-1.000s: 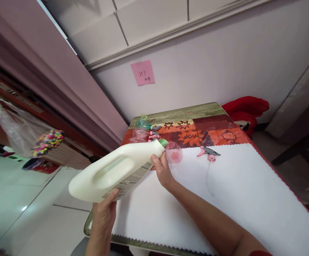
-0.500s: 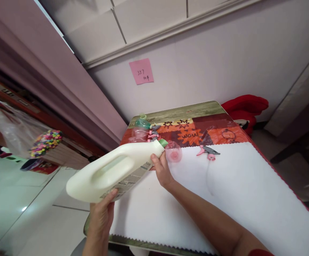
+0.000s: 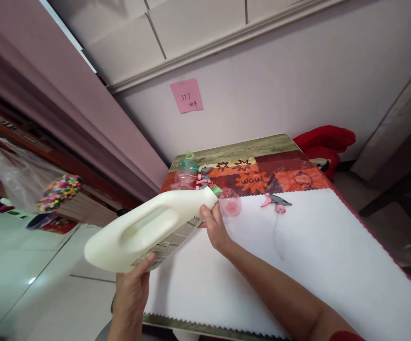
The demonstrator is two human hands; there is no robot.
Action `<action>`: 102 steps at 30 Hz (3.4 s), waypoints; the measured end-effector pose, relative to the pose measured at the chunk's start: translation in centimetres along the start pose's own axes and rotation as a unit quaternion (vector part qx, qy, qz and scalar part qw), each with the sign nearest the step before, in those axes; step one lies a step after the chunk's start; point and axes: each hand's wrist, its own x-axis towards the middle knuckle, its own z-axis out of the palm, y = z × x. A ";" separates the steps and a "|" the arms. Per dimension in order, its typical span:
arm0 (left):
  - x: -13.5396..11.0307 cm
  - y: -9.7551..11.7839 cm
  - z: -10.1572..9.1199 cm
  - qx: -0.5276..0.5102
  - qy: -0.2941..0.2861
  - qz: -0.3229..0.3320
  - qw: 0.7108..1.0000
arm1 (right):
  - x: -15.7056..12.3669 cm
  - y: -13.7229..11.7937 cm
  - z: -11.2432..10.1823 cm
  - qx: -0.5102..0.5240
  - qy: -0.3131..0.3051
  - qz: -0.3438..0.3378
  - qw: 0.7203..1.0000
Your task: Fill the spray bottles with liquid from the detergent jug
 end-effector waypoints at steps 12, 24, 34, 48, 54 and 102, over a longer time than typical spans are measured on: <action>-0.5 0.8 0.0 0.009 0.012 0.002 1.000 | -0.3 -0.4 0.4 0.003 -0.013 0.020 1.000; -0.9 1.6 0.1 0.018 0.008 0.008 1.000 | -0.3 -0.6 0.5 0.017 -0.011 0.031 0.999; -1.0 2.0 0.4 0.033 0.011 0.006 0.999 | -0.3 -0.6 0.5 0.015 -0.013 0.029 0.999; -1.1 2.3 0.6 0.033 0.014 0.008 0.999 | -0.3 -0.6 0.5 0.017 -0.011 0.027 0.999; -1.2 2.4 0.9 0.036 0.010 0.016 0.999 | -0.3 -0.9 0.5 0.022 -0.008 0.031 0.999; -1.1 3.1 1.2 0.063 -0.003 0.037 0.997 | -0.4 -1.7 0.7 0.034 0.004 0.045 0.998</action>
